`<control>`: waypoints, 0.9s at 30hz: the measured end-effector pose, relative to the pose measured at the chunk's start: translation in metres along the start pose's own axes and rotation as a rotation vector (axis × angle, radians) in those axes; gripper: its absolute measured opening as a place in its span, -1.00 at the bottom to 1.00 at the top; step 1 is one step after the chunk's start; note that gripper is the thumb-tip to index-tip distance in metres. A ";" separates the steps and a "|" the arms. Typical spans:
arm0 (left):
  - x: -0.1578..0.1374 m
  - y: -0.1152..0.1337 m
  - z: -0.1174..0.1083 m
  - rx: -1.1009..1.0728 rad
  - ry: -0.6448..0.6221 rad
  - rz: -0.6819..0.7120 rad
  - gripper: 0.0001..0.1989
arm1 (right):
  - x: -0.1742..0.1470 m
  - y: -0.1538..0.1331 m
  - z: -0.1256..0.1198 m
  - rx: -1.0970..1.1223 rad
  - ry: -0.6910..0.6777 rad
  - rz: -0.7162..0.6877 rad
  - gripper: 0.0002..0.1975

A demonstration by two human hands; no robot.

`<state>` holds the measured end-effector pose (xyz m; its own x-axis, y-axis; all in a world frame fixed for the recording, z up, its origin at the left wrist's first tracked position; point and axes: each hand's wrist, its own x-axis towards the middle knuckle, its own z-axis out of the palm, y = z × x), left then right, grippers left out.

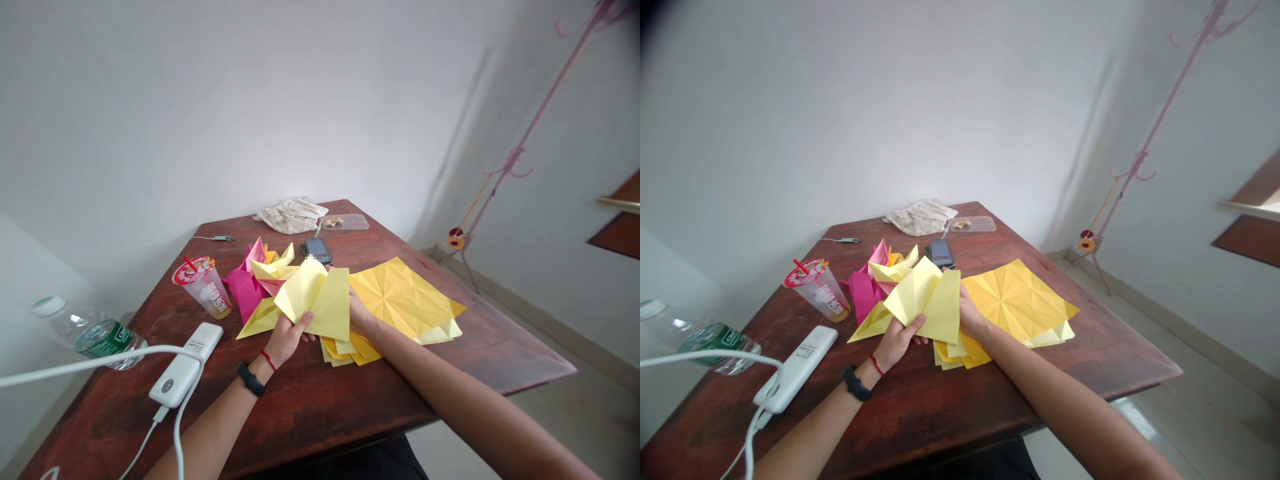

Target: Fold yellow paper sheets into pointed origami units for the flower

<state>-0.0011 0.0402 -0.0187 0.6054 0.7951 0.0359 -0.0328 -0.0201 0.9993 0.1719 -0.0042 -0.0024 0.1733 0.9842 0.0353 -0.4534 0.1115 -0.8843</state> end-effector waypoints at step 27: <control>0.005 0.007 -0.017 -0.031 0.517 0.147 -0.56 | 0.008 0.017 -0.016 -0.683 -0.054 -0.425 0.18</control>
<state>-0.0121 0.0547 -0.0116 0.1223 0.9801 0.1563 -0.1164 -0.1422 0.9830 0.1793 0.0032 -0.0250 0.1600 0.8839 0.4395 0.2799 0.3864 -0.8788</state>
